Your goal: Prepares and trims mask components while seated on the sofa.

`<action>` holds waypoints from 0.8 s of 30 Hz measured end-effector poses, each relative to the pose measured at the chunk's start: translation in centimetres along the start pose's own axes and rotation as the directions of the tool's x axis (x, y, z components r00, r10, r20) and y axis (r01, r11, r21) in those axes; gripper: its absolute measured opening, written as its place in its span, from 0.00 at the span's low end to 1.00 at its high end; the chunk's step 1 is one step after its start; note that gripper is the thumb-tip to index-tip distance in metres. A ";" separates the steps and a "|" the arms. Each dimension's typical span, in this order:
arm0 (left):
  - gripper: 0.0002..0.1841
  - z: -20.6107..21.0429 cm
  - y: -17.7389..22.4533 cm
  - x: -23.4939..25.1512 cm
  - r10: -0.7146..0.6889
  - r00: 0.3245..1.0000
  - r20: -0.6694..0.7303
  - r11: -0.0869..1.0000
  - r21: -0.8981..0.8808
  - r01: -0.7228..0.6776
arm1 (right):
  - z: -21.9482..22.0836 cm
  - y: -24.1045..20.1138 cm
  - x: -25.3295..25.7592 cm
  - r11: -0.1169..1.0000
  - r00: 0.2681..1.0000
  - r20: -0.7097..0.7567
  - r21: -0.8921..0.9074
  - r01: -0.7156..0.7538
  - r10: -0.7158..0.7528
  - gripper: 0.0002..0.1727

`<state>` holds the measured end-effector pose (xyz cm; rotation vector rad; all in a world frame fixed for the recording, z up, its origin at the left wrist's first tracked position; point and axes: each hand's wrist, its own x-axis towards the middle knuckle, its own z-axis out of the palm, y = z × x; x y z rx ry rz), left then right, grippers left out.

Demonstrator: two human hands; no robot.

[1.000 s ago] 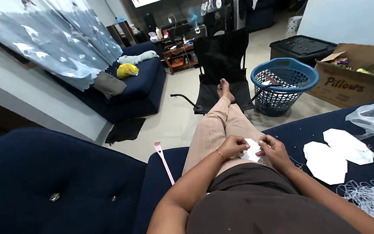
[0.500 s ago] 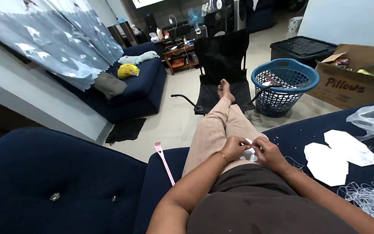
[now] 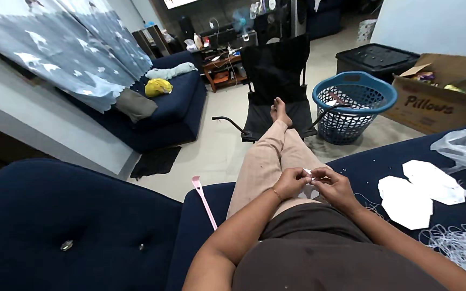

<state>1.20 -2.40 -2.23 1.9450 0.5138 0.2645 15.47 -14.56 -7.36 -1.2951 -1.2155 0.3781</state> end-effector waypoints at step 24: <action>0.11 0.8 1.3 -0.2 0.015 0.991 -0.130 0.957 0.289 0.024 | 0.6 0.6 0.4 0.848 0.941 0.015 -0.428 0.311 -0.337 0.11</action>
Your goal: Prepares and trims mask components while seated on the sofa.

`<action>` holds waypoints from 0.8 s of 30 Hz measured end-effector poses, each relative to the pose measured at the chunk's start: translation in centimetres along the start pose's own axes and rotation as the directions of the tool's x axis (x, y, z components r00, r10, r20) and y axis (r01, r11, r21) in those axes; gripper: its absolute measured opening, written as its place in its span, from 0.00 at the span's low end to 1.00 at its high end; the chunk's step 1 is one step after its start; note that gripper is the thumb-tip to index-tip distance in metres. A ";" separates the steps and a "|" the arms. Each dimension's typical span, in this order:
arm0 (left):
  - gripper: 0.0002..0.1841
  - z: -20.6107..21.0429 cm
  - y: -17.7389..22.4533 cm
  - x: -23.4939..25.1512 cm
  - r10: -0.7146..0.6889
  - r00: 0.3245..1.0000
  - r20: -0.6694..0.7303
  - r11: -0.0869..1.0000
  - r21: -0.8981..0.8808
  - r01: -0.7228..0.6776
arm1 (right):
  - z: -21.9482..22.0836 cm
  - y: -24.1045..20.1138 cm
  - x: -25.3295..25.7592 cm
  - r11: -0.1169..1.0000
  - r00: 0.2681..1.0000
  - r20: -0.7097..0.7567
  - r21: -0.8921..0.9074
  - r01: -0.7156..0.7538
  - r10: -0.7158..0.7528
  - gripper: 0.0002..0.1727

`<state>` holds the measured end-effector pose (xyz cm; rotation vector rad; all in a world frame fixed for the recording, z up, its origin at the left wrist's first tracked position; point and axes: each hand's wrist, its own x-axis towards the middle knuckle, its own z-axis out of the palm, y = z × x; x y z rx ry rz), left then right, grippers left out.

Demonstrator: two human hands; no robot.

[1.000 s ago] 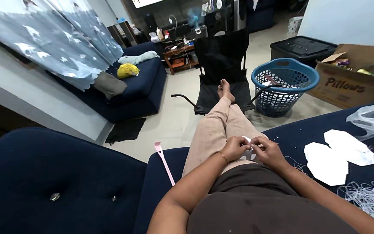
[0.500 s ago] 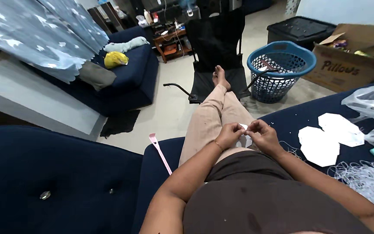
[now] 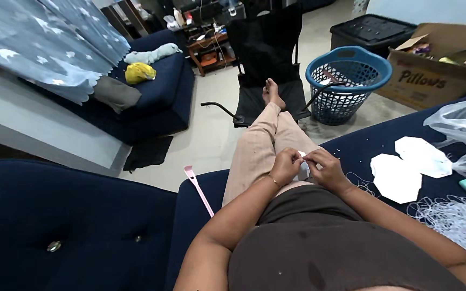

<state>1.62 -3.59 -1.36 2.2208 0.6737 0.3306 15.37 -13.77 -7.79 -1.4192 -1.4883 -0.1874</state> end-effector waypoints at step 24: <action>0.07 -0.5 -1.8 -0.2 0.194 0.981 0.002 0.935 -0.302 -0.184 | -0.1 0.3 -0.1 0.919 0.986 0.060 0.358 -0.168 0.156 0.06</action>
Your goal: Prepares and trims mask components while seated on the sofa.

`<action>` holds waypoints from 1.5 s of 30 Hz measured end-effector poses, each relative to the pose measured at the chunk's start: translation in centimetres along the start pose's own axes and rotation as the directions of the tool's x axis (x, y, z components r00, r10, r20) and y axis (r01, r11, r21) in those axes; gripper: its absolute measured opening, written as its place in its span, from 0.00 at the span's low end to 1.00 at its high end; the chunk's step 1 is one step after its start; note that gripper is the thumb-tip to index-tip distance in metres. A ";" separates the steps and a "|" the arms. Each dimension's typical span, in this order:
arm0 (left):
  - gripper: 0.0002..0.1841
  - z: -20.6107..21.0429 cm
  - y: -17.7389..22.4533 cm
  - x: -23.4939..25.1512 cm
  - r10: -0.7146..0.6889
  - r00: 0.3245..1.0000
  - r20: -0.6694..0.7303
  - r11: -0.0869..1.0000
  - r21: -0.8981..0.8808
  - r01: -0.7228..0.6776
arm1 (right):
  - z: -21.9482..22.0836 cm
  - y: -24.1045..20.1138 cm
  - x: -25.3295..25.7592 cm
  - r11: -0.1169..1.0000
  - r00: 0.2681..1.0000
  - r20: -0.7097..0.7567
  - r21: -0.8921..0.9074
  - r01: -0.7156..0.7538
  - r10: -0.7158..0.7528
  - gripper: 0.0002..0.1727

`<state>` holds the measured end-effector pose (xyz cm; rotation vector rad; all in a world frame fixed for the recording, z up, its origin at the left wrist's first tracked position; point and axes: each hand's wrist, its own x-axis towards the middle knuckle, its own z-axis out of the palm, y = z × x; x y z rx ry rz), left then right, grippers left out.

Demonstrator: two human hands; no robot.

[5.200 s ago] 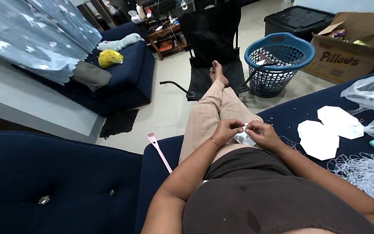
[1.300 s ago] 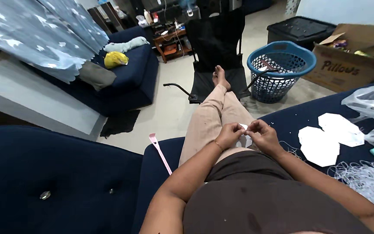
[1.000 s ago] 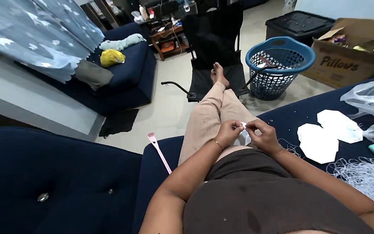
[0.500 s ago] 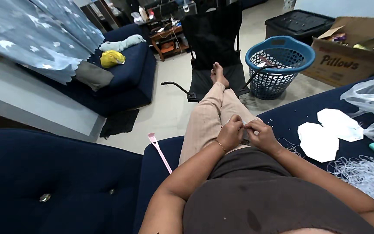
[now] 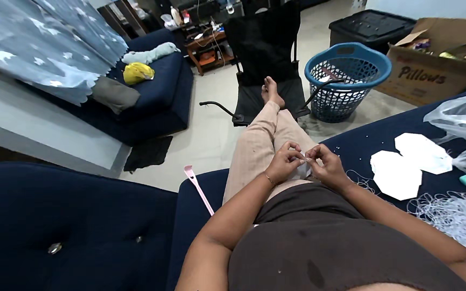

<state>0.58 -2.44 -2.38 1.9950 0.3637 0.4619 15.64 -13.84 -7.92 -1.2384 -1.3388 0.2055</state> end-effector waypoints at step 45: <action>0.08 0.4 0.9 -0.3 0.021 0.998 0.053 0.974 -0.225 -0.008 | -1.5 -2.7 0.9 0.855 0.856 0.205 0.123 -0.504 0.475 0.25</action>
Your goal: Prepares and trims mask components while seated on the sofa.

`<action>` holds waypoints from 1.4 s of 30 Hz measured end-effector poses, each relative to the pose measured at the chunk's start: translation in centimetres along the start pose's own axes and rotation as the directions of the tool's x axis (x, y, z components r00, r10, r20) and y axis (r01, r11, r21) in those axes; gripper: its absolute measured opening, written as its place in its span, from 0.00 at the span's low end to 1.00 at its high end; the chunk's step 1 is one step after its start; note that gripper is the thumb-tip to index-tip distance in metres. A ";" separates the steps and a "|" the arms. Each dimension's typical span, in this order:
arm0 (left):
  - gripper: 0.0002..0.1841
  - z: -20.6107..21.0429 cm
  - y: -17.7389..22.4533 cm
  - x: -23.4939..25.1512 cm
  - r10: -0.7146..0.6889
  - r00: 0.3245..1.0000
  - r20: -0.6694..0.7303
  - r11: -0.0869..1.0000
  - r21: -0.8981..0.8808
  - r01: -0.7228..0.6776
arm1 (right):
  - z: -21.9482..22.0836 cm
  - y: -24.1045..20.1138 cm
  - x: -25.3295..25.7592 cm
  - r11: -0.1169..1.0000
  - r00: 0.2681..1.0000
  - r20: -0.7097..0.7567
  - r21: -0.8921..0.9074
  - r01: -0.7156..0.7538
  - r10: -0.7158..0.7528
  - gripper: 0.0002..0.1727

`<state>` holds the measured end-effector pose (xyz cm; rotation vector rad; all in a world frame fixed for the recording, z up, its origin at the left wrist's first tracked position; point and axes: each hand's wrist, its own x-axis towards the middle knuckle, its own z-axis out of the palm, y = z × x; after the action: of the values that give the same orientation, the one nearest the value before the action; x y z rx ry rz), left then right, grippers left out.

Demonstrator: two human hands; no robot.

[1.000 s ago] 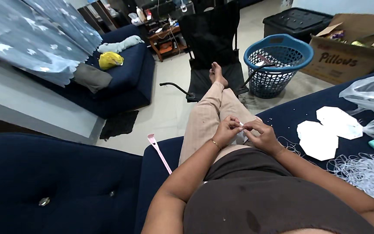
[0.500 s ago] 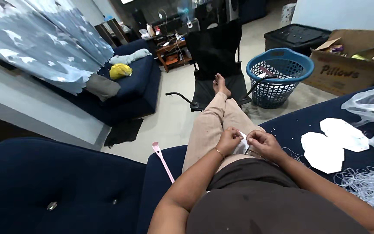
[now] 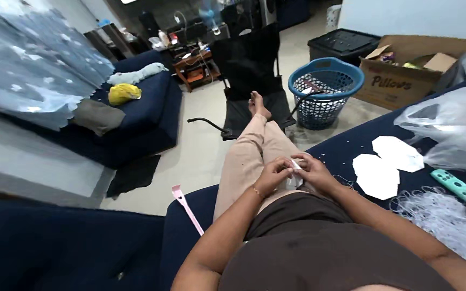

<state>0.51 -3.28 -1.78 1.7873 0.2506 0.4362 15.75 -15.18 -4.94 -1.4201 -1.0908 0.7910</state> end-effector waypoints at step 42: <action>0.22 0.6 1.4 0.2 -0.139 0.990 0.031 0.986 0.093 0.135 | -4.2 -2.7 -2.0 0.750 0.985 -0.018 -0.651 0.117 -0.169 0.55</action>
<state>0.88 -4.05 -0.51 1.8519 0.3702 0.2974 18.39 -18.70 -1.86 -1.8913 -1.4784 0.2281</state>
